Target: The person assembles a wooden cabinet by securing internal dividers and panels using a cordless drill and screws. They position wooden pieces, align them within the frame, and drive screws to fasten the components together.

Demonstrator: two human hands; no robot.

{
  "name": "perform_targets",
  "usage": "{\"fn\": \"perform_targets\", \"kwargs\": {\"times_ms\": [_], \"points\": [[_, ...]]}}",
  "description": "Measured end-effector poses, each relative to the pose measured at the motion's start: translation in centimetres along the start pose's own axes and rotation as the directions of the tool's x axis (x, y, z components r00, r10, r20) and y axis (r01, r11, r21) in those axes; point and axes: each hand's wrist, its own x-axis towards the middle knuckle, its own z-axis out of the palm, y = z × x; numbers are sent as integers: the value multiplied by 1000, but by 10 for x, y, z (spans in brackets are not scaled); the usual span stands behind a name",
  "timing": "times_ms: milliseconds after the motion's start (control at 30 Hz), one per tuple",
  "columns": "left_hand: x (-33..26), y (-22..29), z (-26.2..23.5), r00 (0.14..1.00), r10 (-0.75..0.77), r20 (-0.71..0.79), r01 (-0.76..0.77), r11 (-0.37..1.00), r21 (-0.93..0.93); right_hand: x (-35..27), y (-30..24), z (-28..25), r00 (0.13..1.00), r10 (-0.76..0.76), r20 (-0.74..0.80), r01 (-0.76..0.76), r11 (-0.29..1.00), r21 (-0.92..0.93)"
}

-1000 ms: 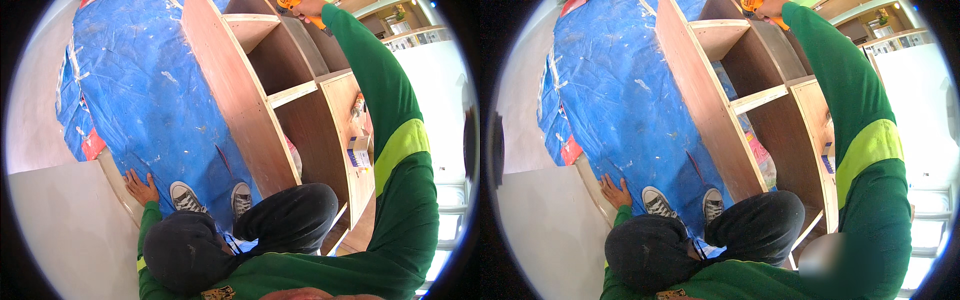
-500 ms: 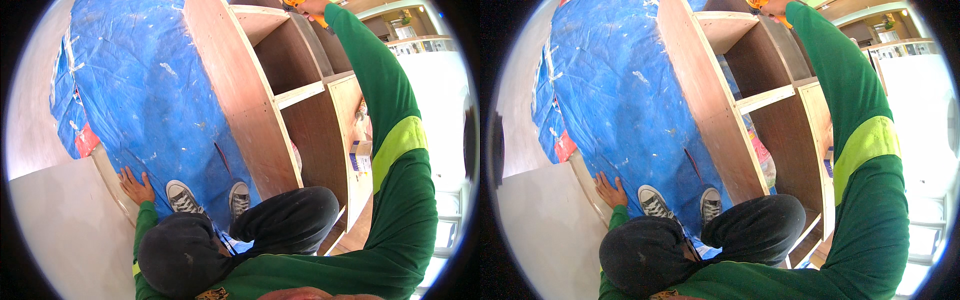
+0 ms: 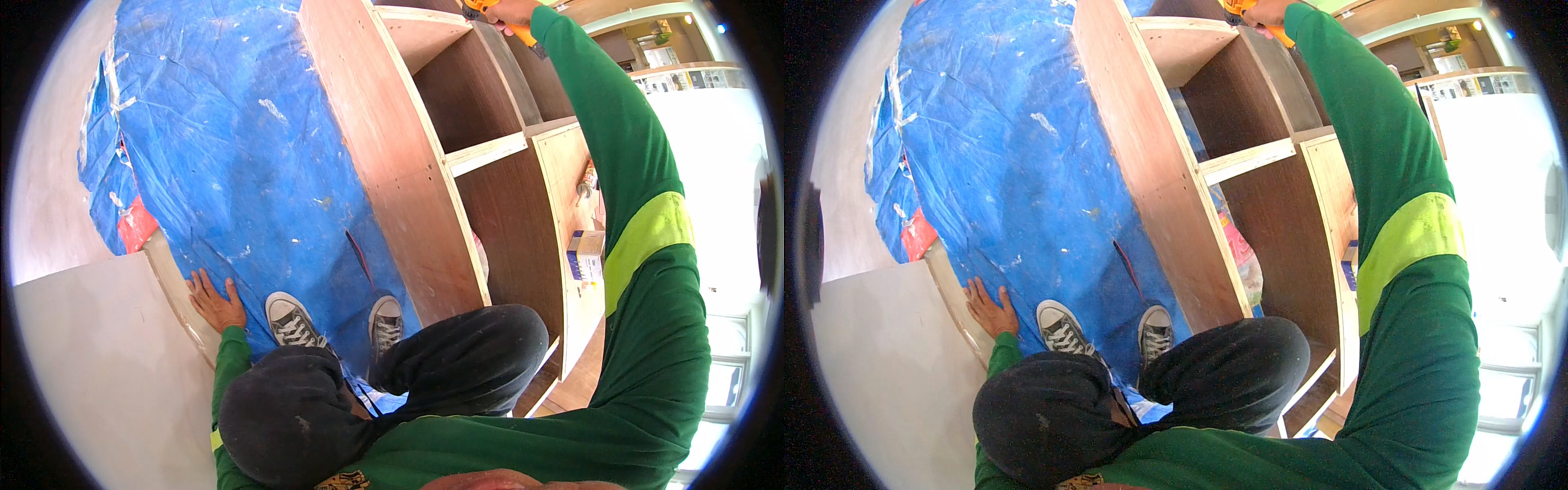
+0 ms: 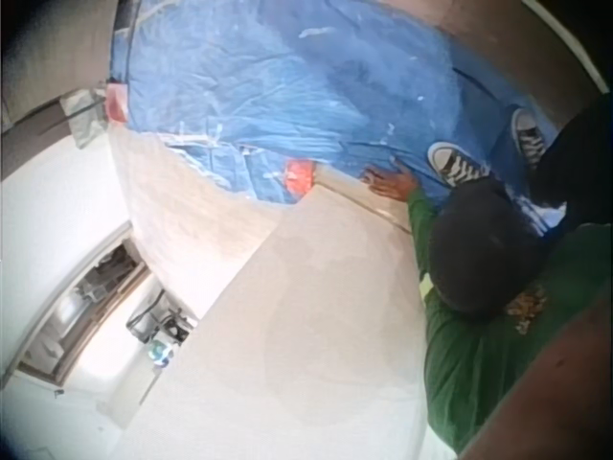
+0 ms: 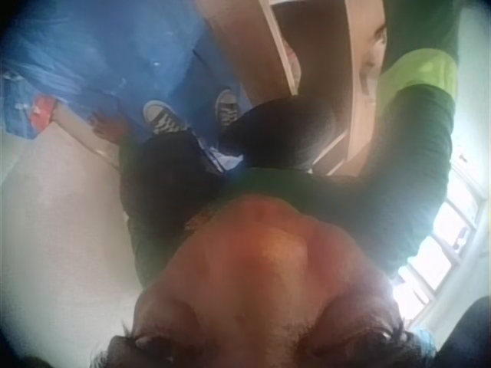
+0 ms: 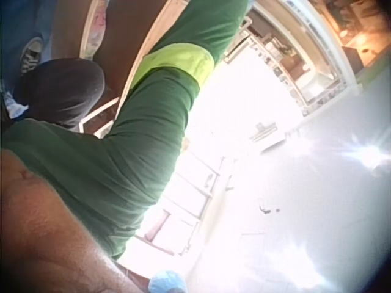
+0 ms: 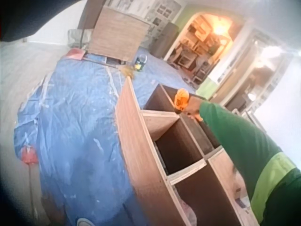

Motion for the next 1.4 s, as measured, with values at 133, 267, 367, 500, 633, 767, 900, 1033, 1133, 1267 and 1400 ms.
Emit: {"fn": "perform_targets", "kwargs": {"times_ms": [133,267,367,500,633,767,900,1033,1133,1267,1400], "points": [[1,0,-3,1000,0,7,1,1000,-11,2,0,-1,1000,23,1,-23,999,-46],[1,4,-4,1000,4,-2,-4,1000,-18,0,0,-5,999,39,16,-39,999,-10],[2,5,-1,1000,9,0,-9,1000,-13,-1,7,-4,999,31,15,-31,999,19],[2,0,-3,1000,2,1,-2,1000,9,-9,-15,-4,993,-98,58,88,983,162],[1,4,-4,999,28,-29,-29,999,-31,-1,-6,-9,989,-99,110,86,989,121],[1,3,-3,999,17,-31,-18,1000,-25,7,-2,-11,951,-250,180,207,952,225],[2,0,-1,1000,8,-15,-9,1000,-14,14,26,-11,983,-33,181,-18,961,275],[2,2,0,1000,7,-7,-7,1000,-15,17,52,-8,986,37,161,-85,950,301],[3,3,0,1000,13,-17,-13,1000,-25,18,54,-6,990,23,142,-66,949,309],[3,2,-6,1000,3,-18,-4,999,-40,10,31,-2,998,15,58,-29,970,243],[2,3,0,1000,15,-16,-16,1000,-27,1,28,0,998,38,43,-43,992,121]]}}
